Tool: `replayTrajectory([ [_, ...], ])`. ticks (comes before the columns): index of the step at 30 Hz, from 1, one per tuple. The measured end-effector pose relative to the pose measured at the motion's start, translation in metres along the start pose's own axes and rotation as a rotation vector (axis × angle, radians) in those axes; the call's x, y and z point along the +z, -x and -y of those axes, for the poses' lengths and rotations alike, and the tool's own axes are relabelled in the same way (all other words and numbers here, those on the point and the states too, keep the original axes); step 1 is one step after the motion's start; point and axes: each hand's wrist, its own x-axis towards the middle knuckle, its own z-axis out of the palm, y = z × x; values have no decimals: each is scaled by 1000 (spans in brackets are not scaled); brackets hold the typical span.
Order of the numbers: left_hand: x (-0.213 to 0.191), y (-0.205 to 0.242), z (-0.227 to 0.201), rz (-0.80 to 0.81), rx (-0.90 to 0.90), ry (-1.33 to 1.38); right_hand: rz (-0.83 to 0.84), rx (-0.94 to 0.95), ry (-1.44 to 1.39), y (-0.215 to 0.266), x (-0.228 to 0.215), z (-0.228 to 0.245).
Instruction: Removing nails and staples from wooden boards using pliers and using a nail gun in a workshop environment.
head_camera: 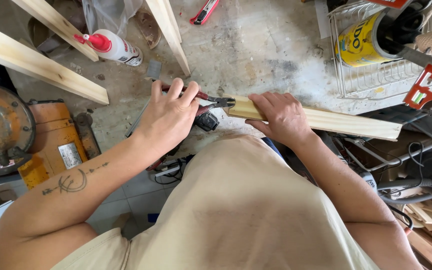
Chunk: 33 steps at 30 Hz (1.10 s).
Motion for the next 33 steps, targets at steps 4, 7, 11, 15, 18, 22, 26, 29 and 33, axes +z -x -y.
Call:
replayTrajectory([
  [4, 3, -4, -8, 56, -34, -151, 5, -24, 39, -2, -1, 1],
  [7, 1, -6, -20, 217, -76, -191, 6, -27, 45, -3, -2, 1],
  [11, -7, -11, -29, 330, -73, -240, 23, -23, 47, -5, -7, 5],
  [15, -13, -18, -25, 340, -64, -268, 33, -15, 60, -6, -10, 7],
  [18, 18, -10, -20, 254, -51, -223, 26, -8, 64, -9, -9, 4],
  [22, 13, -8, -8, 223, -81, 85, 27, -14, 91, -8, -2, 0],
  [26, -13, -1, -11, 409, -289, 288, 30, -14, 53, -3, 2, 0],
  [29, -13, 19, -31, 411, -402, 255, 38, -40, -1, -6, -2, -5],
  [33, -14, 36, -67, 457, -560, 480, 99, -128, -95, -8, -12, -13],
])
